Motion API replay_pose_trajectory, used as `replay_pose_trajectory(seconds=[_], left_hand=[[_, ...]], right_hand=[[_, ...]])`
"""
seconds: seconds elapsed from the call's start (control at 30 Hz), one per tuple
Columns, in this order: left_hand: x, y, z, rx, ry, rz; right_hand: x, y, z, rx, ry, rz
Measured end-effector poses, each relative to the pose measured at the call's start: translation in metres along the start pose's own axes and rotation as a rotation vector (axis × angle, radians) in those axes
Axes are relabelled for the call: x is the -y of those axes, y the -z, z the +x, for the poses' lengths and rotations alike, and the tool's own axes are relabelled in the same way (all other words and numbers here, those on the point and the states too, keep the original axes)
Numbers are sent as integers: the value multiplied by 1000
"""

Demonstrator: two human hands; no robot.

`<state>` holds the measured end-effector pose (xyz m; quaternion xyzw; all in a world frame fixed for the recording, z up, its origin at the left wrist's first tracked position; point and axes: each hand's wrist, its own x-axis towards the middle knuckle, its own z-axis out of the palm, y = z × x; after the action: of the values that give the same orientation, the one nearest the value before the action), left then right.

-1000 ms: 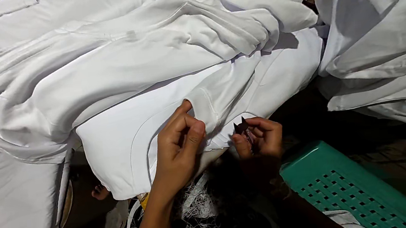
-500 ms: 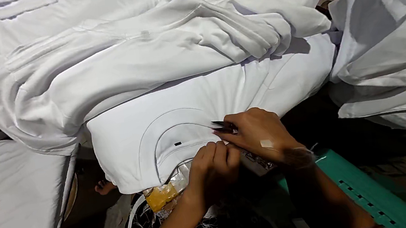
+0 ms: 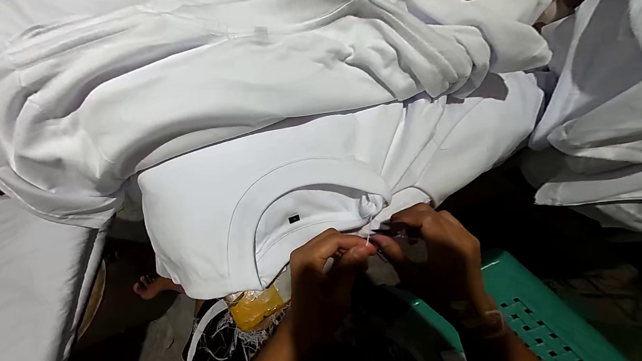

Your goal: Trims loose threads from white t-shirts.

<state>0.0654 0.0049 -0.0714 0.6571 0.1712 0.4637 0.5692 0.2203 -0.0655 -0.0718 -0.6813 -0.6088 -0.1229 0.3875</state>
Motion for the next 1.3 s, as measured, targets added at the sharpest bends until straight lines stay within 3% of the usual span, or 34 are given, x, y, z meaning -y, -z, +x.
replay_pose_trajectory(seconds=[0.13,0.3,0.53,0.7,0.87,0.97,1.03,1.17,1.3], left_hand=[[3,-3,-2,44,-96,105],[-6,1,-19,163,-208,371],[-18,-27,-2,-25,-485,855],[-6,-37,1,76,-612,745],[-26,-23,-33,375,-421,434],[-26,-4,-50,629,-157,787],[-23,-1,-46,467,-180,892],[-38,-8,-12,0,-250,682],[-20,-24,8,-178,-311,770]], right_hand=[[5,-4,12,-4,14,-103],[7,-10,33,-114,-82,-46],[24,-20,67,55,-132,-148],[32,-28,69,154,-105,-224],[16,-19,65,177,-131,-72],[11,-12,67,138,-205,35],[14,-13,67,110,-234,40],[25,-22,65,60,-204,-31],[30,-27,66,45,-150,-152]])
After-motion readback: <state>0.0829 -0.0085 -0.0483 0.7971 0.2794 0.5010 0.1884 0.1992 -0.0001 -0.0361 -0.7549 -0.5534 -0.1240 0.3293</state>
